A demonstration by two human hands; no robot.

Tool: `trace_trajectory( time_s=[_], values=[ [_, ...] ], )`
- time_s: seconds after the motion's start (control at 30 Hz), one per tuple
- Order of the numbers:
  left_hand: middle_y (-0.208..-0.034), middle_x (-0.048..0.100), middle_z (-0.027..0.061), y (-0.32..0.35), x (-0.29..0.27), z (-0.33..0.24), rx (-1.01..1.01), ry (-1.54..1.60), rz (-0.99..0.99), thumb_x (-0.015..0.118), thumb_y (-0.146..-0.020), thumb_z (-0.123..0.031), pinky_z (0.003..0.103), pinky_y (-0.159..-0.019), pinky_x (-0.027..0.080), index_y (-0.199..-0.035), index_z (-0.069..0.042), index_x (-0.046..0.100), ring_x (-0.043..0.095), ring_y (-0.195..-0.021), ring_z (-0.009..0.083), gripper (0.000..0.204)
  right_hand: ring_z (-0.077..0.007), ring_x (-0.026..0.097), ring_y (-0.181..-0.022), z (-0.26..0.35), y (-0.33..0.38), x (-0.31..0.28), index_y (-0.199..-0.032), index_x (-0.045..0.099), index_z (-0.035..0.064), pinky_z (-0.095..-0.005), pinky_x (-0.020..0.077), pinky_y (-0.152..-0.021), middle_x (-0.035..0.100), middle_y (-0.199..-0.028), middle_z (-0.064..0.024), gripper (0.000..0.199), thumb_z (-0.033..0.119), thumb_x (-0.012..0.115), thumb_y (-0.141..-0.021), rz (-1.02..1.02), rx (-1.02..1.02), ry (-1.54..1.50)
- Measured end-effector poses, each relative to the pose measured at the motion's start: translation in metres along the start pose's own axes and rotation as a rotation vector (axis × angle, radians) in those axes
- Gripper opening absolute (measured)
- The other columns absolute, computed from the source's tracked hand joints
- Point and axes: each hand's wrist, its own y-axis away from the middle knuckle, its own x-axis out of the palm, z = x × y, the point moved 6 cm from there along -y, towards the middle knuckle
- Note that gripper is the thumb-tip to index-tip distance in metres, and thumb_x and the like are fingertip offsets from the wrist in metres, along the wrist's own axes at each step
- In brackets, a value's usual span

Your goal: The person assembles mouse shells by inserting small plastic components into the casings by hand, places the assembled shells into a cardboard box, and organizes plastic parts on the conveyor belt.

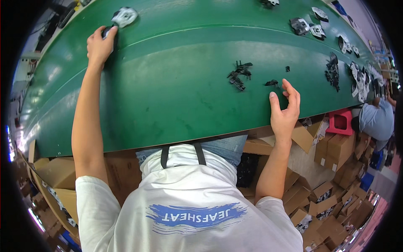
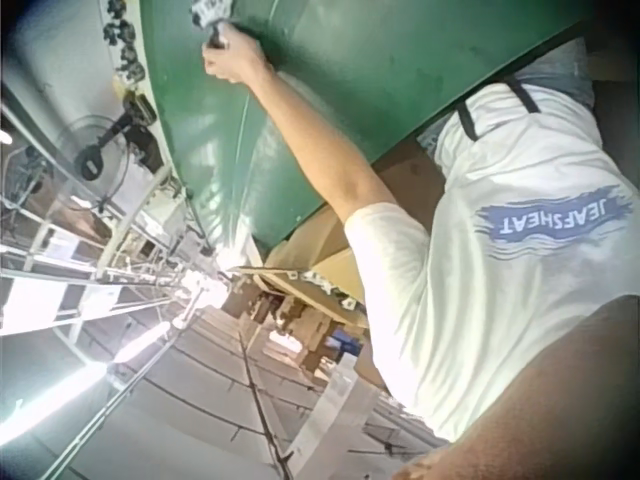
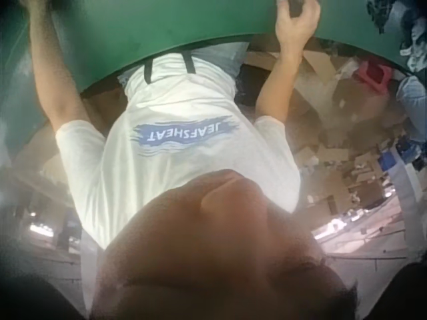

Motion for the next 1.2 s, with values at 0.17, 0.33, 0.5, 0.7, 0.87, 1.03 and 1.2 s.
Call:
trace_trajectory(
  time_s=[0.17, 0.33, 0.5, 0.7, 0.87, 1.03, 1.2],
  values=[
    [-0.148, 0.06, 0.0232, 0.014, -0.031, -0.001, 0.083, -0.171, -0.166, 0.065, -0.093, -0.065, 0.057, -0.113, 0.044, -0.15, -0.019, 0.061, 0.058, -0.135, 0.0435, 0.074, -0.0246, 0.066, -0.101, -0.005, -0.01, 0.011, -0.118, 0.075, 0.005, -0.0378, 0.0525, -0.095, 0.073, -0.112, -0.0095, 0.022, 0.015, 0.074, -0.098, -0.008, -0.011, 0.136],
    [-0.132, 0.069, 0.0193, 0.057, -0.072, -0.018, 0.232, 0.15, -0.364, 0.068, -0.102, -0.044, 0.04, -0.108, 0.05, -0.148, 0.001, 0.058, 0.066, -0.122, 0.0339, 0.066, -0.0133, 0.067, -0.097, -0.017, -0.007, 0.011, -0.119, 0.076, 0.0009, -0.0289, 0.0544, -0.088, 0.072, -0.11, -0.0053, 0.018, 0.007, 0.07, -0.103, -0.032, 0.037, -0.083],
    [-0.143, 0.063, 0.0266, 0.155, -0.041, -0.086, -0.275, 1.644, 0.421, 0.044, -0.111, -0.04, 0.041, -0.107, 0.053, -0.149, 0.004, 0.055, 0.066, -0.126, 0.0297, 0.059, -0.0169, 0.067, -0.109, 0.042, 0.014, 0.009, -0.118, 0.073, -0.0018, -0.0281, 0.0566, -0.094, 0.069, -0.125, -0.0119, 0.02, -0.008, 0.066, -0.1, 0.11, -0.023, -0.516],
    [-0.152, 0.054, 0.0334, 0.281, -0.026, -0.13, -0.544, 2.093, 0.885, 0.037, -0.11, -0.046, 0.046, -0.106, 0.057, -0.155, -0.002, 0.051, 0.066, -0.126, 0.0378, 0.064, -0.0243, 0.076, -0.092, 0.176, 0.035, 0.06, -0.104, 0.078, 0.0025, -0.0314, 0.0616, -0.079, 0.078, -0.105, -0.0164, 0.023, -0.009, 0.081, -0.084, 0.436, -0.471, -0.634],
    [-0.155, 0.054, 0.028, 0.31, -0.029, -0.135, -0.564, 1.875, 0.888, 0.034, -0.11, -0.047, 0.048, -0.118, 0.047, -0.156, -0.001, 0.049, 0.06, -0.139, 0.0361, 0.067, -0.0237, 0.076, -0.087, 0.197, 0.044, 0.075, -0.101, 0.077, 0.0036, -0.0332, 0.0605, -0.075, 0.079, -0.099, -0.0131, 0.023, -0.007, 0.083, -0.082, 0.426, -0.416, -0.715],
    [-0.14, 0.065, 0.0119, 0.319, -0.034, -0.139, -0.542, 1.866, 0.856, 0.038, -0.112, -0.035, 0.039, -0.11, 0.052, -0.156, -0.003, 0.046, 0.064, -0.128, 0.0216, 0.055, -0.0228, 0.074, -0.078, 0.203, 0.045, 0.074, -0.097, 0.076, 0.0089, -0.0355, 0.0564, -0.077, 0.08, -0.093, -0.0053, 0.025, -0.004, 0.086, -0.077, 0.35, -0.63, -0.399],
    [-0.145, 0.062, 0.0118, 0.326, -0.034, -0.148, -0.441, 1.864, 0.9, 0.04, -0.113, -0.034, 0.039, -0.113, 0.049, -0.161, -0.001, 0.039, 0.061, -0.132, 0.0201, 0.058, -0.0217, 0.071, -0.074, 0.189, 0.052, 0.062, -0.099, 0.076, 0.0099, -0.034, 0.0537, -0.075, 0.08, -0.092, -0.0044, 0.028, -0.003, 0.087, -0.076, 0.304, -0.555, -0.49]
  ],
)
